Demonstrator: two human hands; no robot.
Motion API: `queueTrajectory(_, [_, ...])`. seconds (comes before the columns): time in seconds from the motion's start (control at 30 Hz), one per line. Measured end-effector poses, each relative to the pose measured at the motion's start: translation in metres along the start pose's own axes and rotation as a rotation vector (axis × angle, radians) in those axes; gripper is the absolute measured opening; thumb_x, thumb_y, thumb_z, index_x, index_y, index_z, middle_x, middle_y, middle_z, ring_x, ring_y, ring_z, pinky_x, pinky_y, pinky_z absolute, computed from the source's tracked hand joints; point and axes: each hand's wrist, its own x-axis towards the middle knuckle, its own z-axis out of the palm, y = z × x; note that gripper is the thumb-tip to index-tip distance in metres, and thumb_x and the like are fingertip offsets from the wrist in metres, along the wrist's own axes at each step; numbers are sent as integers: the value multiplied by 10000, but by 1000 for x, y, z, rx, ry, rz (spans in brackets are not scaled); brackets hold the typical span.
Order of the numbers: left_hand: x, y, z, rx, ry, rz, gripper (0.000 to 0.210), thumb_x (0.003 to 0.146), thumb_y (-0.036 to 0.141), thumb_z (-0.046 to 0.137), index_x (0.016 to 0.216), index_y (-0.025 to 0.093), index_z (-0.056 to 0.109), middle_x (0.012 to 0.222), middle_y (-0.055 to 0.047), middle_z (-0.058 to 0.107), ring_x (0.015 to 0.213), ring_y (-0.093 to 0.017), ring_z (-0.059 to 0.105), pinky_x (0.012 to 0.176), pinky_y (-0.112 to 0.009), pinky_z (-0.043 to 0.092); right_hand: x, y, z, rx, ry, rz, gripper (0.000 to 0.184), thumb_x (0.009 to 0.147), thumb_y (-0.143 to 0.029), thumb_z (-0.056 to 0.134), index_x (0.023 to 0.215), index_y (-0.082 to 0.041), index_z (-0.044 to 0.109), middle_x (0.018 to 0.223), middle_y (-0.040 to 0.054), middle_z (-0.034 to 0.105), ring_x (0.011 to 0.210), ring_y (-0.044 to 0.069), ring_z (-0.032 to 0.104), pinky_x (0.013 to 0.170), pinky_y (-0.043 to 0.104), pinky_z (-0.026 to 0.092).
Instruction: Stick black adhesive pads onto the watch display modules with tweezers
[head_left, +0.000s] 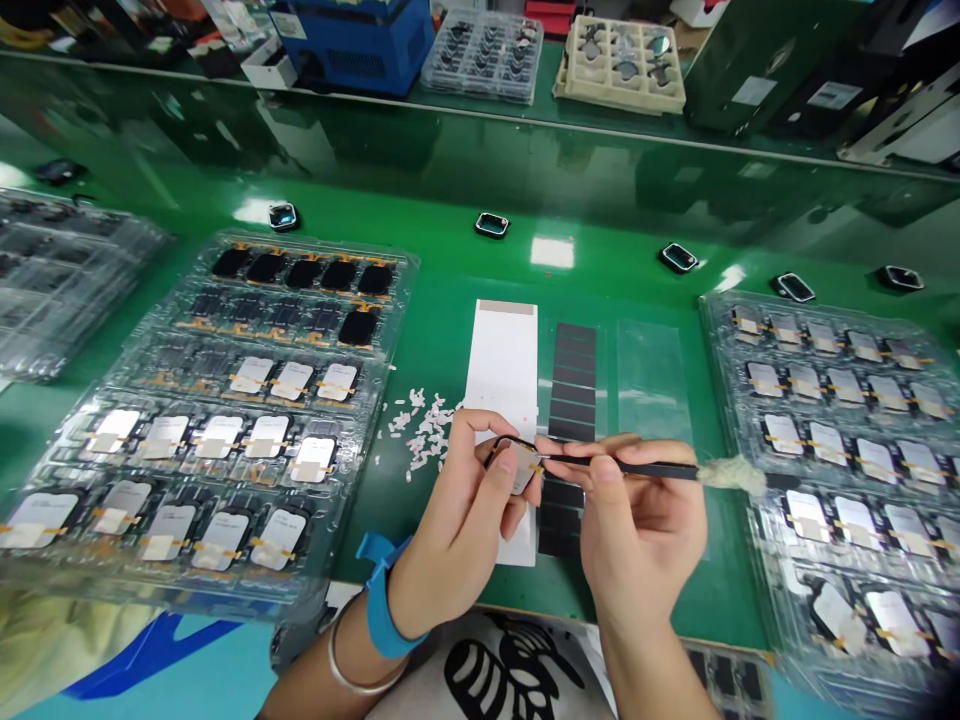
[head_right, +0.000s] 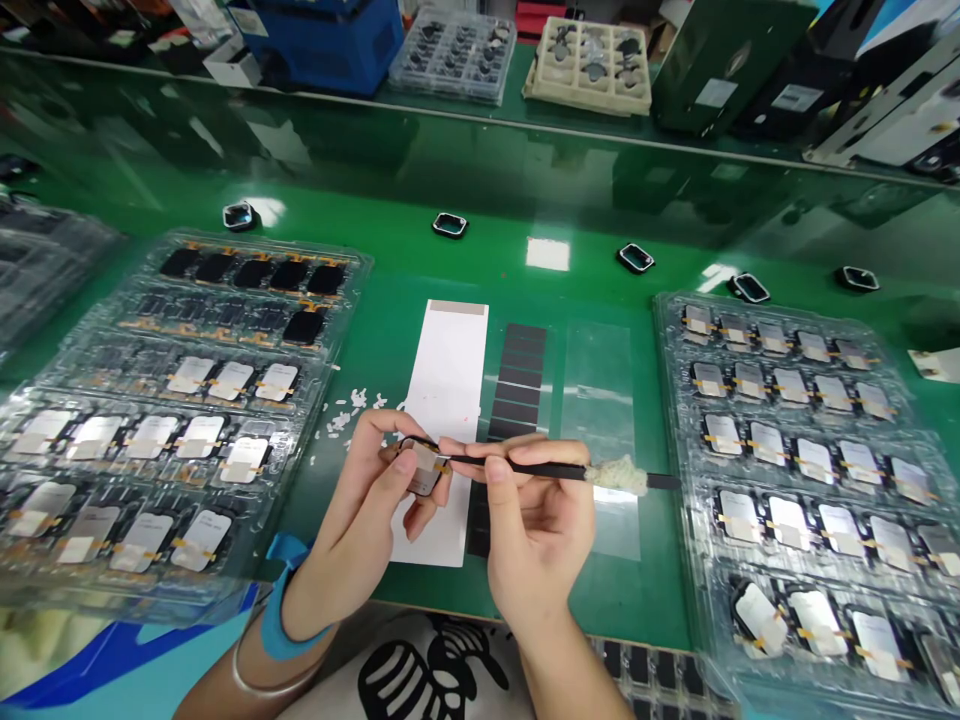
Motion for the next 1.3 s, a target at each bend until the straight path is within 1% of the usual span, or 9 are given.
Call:
queueTrajectory(0.33, [1,-1,2,32,12,43,105,1066,357,375,1046,258,404,734,66,550,484,-31,377,470,-142,323,0,-1,0,0,-9,-20,150,917,-102,598,950,-244,563,855,-12,662,852,135,747,696,257,673])
queueTrajectory(0.5, [0,-3,1,129,73,76,103,1045,356,446,1040,266,396,712,69,544,507,-42,401,463,-129,318,1,-2,1,13,-27,-66,171,917,-69,570,962,-234,563,861,-1,685,876,154,748,715,294,675])
queueTrajectory(0.6, [1,-3,1,159,126,54,134,1027,345,486,1020,265,379,701,64,535,579,-72,473,480,-131,346,4,-3,-2,-5,34,-153,170,904,-65,581,956,-226,568,839,-6,682,814,145,739,717,312,668])
queueTrajectory(0.7, [1,-2,-1,231,125,48,183,995,292,543,993,263,362,671,82,494,563,-77,462,487,-143,359,6,-5,-15,-84,149,-216,154,877,-76,632,936,-209,583,828,-13,667,796,129,728,723,270,647])
queueTrajectory(0.8, [1,-1,-2,407,24,40,179,985,265,540,988,258,361,671,78,492,565,-92,481,499,-173,372,2,-8,-39,-211,175,-128,159,862,-99,673,947,-206,590,871,-4,687,825,125,738,733,225,634])
queueTrajectory(0.93, [2,0,-1,767,-329,54,43,1017,225,408,1058,232,399,811,4,602,628,-135,576,539,-239,393,-14,-11,-69,-353,29,61,135,860,-126,684,935,-205,604,907,16,704,766,132,754,714,214,640])
queueTrajectory(1.0, [3,1,0,897,-443,81,57,1022,210,383,1053,221,429,804,-1,612,600,-141,572,534,-253,378,-23,-9,-77,-400,-16,102,111,863,-129,677,921,-206,623,894,8,678,735,132,753,697,217,644])
queueTrajectory(1.1, [4,2,1,967,-512,76,83,1032,238,384,1025,218,464,733,23,596,541,-138,545,521,-255,362,-35,-5,-80,-439,-49,122,100,879,-127,651,931,-211,635,904,6,654,728,133,752,702,237,650])
queueTrajectory(1.3, [3,0,0,1015,-520,56,113,1044,266,365,1040,218,467,788,8,643,562,-146,574,525,-258,364,-41,1,-80,-445,-43,100,124,875,-111,646,947,-210,626,915,7,659,738,130,753,707,225,644])
